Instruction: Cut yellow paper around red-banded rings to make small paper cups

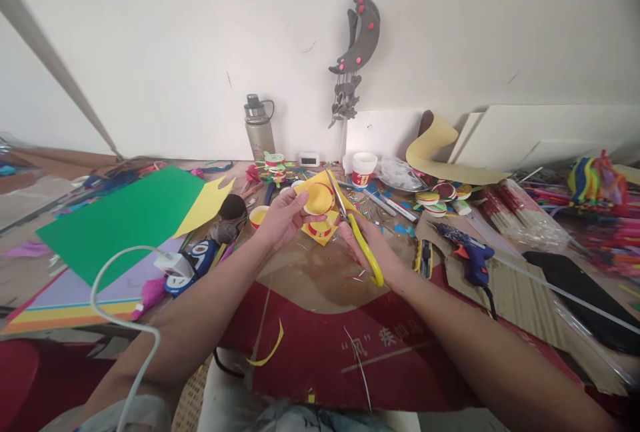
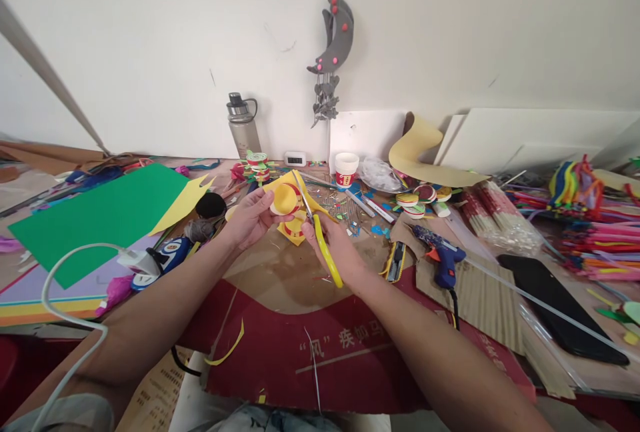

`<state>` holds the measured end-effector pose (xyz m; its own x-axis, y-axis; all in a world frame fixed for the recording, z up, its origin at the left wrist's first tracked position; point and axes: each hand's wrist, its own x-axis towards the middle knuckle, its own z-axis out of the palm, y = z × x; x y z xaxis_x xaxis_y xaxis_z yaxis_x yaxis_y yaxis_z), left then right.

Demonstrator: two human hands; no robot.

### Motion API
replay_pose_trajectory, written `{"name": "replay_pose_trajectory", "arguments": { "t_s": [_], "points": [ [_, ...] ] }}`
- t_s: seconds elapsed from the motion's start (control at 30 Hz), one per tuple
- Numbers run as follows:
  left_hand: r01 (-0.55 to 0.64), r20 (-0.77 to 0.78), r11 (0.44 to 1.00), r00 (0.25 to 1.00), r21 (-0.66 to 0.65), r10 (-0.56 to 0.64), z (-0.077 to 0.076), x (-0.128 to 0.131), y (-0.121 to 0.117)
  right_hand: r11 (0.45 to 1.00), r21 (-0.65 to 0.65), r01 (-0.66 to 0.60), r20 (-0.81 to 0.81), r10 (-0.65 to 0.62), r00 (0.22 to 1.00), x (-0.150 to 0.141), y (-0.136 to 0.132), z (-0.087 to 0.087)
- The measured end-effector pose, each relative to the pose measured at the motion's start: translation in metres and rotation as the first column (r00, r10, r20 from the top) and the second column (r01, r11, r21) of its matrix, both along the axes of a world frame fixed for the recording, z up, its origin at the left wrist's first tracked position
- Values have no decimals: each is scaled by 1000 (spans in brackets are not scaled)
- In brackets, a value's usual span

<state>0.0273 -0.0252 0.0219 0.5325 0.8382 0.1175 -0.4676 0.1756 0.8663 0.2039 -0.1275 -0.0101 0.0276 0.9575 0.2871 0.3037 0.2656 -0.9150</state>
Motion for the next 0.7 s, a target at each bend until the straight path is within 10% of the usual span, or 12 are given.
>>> {"name": "replay_pose_trajectory", "arguments": {
  "t_s": [0.7],
  "points": [
    [-44, -9, 998, 999, -44, 44, -1, -5, 7, 998, 42, 45, 115, -50, 992, -2, -5, 11]
  ]
}}
